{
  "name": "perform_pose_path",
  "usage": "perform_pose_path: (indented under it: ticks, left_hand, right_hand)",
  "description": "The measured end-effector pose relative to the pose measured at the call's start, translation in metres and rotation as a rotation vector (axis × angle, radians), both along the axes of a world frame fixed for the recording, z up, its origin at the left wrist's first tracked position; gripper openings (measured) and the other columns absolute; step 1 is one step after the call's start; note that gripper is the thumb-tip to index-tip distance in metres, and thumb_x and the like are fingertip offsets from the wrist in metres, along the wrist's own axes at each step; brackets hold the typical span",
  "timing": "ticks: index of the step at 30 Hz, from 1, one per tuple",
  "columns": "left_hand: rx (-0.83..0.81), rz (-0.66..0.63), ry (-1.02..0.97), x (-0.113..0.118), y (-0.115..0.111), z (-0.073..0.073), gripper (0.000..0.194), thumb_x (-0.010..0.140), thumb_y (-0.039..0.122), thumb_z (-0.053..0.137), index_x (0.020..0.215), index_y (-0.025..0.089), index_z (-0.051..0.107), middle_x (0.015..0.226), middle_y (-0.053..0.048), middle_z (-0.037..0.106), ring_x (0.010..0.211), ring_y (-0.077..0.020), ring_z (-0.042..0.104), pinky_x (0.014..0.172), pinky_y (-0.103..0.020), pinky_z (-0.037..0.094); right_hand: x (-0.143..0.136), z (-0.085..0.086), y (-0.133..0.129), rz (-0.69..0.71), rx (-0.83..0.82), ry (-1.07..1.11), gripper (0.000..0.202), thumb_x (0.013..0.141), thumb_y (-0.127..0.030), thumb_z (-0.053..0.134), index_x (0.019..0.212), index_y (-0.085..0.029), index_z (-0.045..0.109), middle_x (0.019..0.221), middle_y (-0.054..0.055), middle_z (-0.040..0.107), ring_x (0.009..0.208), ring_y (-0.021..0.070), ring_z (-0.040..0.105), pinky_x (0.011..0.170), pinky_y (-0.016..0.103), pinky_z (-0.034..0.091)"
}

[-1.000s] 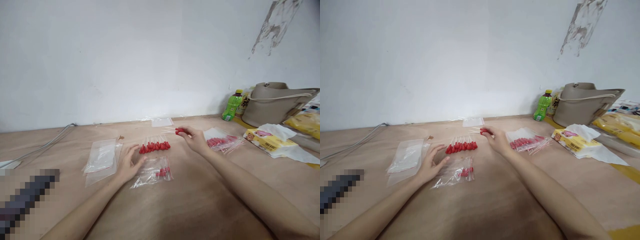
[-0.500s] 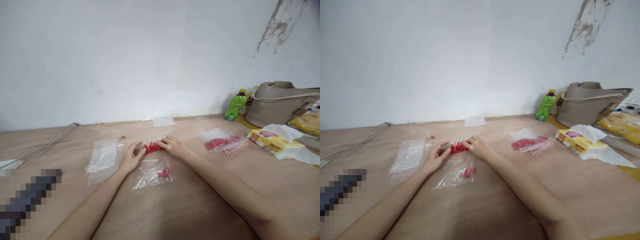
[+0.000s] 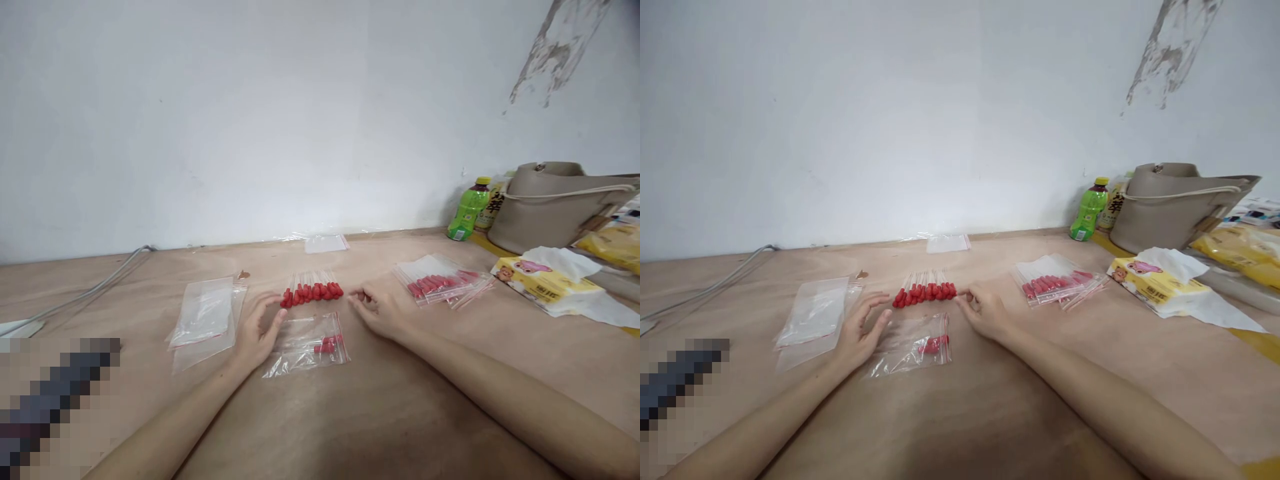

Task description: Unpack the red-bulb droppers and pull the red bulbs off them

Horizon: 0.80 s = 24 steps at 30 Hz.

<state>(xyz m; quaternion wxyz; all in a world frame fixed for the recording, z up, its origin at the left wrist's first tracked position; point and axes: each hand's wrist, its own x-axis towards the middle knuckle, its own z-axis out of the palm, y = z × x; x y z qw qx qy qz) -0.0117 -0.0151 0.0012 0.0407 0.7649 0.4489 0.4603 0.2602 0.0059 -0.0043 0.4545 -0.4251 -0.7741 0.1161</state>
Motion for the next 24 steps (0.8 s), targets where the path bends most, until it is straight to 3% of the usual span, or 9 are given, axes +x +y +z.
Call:
perform_pose_path:
  ticks: [4, 7, 11, 16, 20, 24]
  left_hand:
    - [-0.087, -0.222, 0.144, 0.011, -0.026, 0.007, 0.018, 0.083, 0.024, 0.049, 0.098, 0.020, 0.058, 0.110, -0.007, 0.055, 0.105, -0.0184, 0.051, 0.092, -0.034, 0.041]
    - [-0.208, -0.319, 0.246, 0.017, -0.036, 0.006, 0.023, 0.084, 0.026, 0.048, 0.104, 0.022, 0.058, 0.113, -0.007, 0.055, 0.104, -0.0182, 0.053, 0.090, -0.034, 0.043]
    - [-0.325, -0.302, 0.279, 0.020, -0.035, 0.003, 0.032, 0.084, 0.031, 0.049, 0.114, 0.023, 0.052, 0.117, -0.006, 0.055, 0.109, -0.0190, 0.051, 0.093, -0.036, 0.042]
    - [-0.380, -0.277, 0.265, 0.021, -0.032, 0.002, 0.035, 0.082, 0.034, 0.051, 0.115, 0.024, 0.050, 0.118, -0.005, 0.055, 0.108, -0.0193, 0.051, 0.092, -0.036, 0.042]
    - [-0.387, -0.301, 0.271, 0.021, -0.032, 0.003, 0.036, 0.083, 0.034, 0.050, 0.117, 0.024, 0.048, 0.119, -0.004, 0.054, 0.110, -0.0188, 0.050, 0.093, -0.035, 0.041]
    - [-0.373, -0.337, 0.268, 0.022, -0.033, 0.004, 0.035, 0.083, 0.033, 0.050, 0.117, 0.025, 0.048, 0.118, -0.004, 0.054, 0.109, -0.0184, 0.050, 0.092, -0.034, 0.041]
  right_hand:
    - [0.001, -0.004, -0.021, 0.150, -0.118, -0.099, 0.012, 0.078, -0.029, 0.056, 0.075, -0.019, 0.062, 0.066, 0.000, 0.058, 0.066, 0.0124, 0.052, 0.064, 0.025, 0.041]
    - [-0.007, 0.002, -0.029, 0.244, -0.129, -0.205, 0.012, 0.077, -0.029, 0.057, 0.076, -0.021, 0.067, 0.065, 0.001, 0.057, 0.071, 0.0140, 0.051, 0.069, 0.027, 0.038]
    - [-0.018, 0.005, -0.031, 0.278, -0.159, -0.258, 0.016, 0.078, -0.029, 0.057, 0.087, -0.023, 0.068, 0.069, 0.002, 0.057, 0.073, 0.0142, 0.050, 0.069, 0.027, 0.037]
    - [-0.025, 0.002, -0.029, 0.365, -0.223, -0.212, 0.018, 0.073, -0.032, 0.062, 0.088, -0.022, 0.067, 0.081, 0.002, 0.060, 0.079, 0.0149, 0.052, 0.073, 0.027, 0.038]
    - [-0.026, -0.002, -0.023, 0.490, -0.434, -0.101, 0.014, 0.077, -0.024, 0.056, 0.086, -0.020, 0.067, 0.080, 0.001, 0.063, 0.071, 0.0119, 0.055, 0.065, 0.022, 0.041]
    - [-0.030, -0.004, -0.022, 0.459, -0.535, 0.043, 0.017, 0.080, -0.027, 0.053, 0.084, -0.017, 0.066, 0.077, 0.001, 0.064, 0.067, 0.0112, 0.055, 0.061, 0.021, 0.042]
